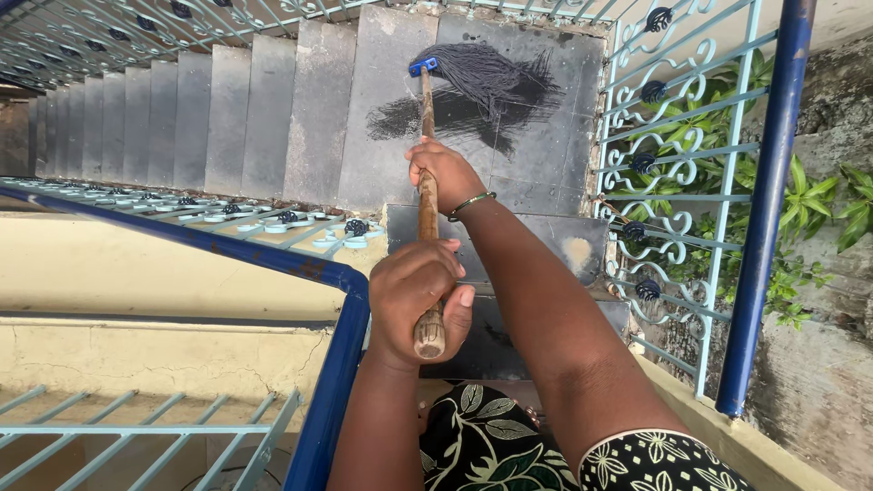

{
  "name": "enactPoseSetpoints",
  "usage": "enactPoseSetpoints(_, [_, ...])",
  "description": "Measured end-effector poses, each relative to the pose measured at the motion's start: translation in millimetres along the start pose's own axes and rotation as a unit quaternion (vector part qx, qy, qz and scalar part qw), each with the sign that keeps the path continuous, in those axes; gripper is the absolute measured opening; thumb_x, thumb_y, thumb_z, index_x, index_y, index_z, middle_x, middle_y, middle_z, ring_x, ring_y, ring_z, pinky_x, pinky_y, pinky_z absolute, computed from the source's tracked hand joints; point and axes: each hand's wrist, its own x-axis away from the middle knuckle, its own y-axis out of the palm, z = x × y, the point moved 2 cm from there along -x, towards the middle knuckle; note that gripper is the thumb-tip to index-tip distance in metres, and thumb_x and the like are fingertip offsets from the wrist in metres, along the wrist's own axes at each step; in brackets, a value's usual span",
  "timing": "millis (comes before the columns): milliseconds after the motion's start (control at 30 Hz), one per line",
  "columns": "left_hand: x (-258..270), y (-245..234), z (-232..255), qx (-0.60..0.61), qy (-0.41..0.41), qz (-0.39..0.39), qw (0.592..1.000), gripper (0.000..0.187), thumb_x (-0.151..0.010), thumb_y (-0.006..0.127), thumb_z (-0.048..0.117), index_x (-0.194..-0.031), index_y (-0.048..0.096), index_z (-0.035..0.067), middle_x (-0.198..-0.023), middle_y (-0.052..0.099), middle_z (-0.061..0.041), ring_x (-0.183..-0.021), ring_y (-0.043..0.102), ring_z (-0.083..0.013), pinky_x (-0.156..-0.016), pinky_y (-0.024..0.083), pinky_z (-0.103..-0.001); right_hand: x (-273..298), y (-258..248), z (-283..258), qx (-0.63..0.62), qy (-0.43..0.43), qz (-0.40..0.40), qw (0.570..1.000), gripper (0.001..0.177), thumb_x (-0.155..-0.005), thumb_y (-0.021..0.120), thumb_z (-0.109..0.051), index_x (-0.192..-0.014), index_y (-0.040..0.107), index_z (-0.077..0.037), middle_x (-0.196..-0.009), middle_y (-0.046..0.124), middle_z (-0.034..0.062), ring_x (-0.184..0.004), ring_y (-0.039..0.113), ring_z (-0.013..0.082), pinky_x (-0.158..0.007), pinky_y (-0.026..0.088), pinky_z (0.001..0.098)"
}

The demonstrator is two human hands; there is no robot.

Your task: The person wrings out a mop in a bucket of water and mops a tiled balcony walkway and a set of stairs using the mop by hand.

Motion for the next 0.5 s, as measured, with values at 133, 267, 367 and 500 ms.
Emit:
enactPoseSetpoints(133, [-26, 26, -8, -0.016, 0.075, -0.025, 0.997, 0.031, -0.094, 0.073, 0.012, -0.074, 0.051, 0.006, -0.071, 0.053, -0.008, -0.067, 0.061, -0.0276, -0.076, 0.061, -0.037, -7, -23, 45, -0.007, 0.079, -0.006, 0.997, 0.007, -0.084, 0.067, -0.003, -0.088, 0.065, -0.008, -0.1, 0.07, 0.0106, -0.105, 0.067, 0.0278, -0.102, 0.051, 0.0346])
enactPoseSetpoints(267, [-81, 42, -25, 0.018, 0.059, -0.141, 0.988, 0.041, -0.092, 0.076, 0.02, -0.069, 0.044, 0.008, -0.066, 0.048, -0.007, -0.057, 0.05, -0.0265, -0.056, 0.038, -0.041, -28, -34, 83, -0.026, 0.078, 0.034, 0.996, 0.011, -0.087, 0.067, -0.009, -0.098, 0.064, -0.009, -0.108, 0.068, 0.0096, -0.11, 0.065, 0.026, -0.104, 0.05, 0.0352])
enactPoseSetpoints(367, [-133, 66, -39, -0.041, 0.162, -0.217, 0.962, 0.041, -0.096, 0.072, 0.035, -0.074, 0.048, 0.009, -0.069, 0.052, -0.008, -0.063, 0.054, -0.0283, -0.059, 0.041, -0.043, -39, -54, 93, -0.05, 0.067, 0.062, 0.995, 0.017, -0.09, 0.067, -0.013, -0.106, 0.063, -0.009, -0.114, 0.067, 0.0089, -0.114, 0.063, 0.0246, -0.105, 0.049, 0.0356])
enactPoseSetpoints(500, [-156, 72, -44, -0.102, 0.197, -0.267, 0.938, 0.045, -0.096, 0.073, 0.045, -0.072, 0.054, 0.012, -0.063, 0.056, -0.005, -0.059, 0.06, -0.0246, -0.055, 0.043, -0.042, -55, -89, 82, -0.072, 0.022, 0.096, 0.993, 0.025, -0.093, 0.067, -0.018, -0.115, 0.062, -0.01, -0.121, 0.065, 0.008, -0.119, 0.061, 0.0228, -0.107, 0.048, 0.0361])
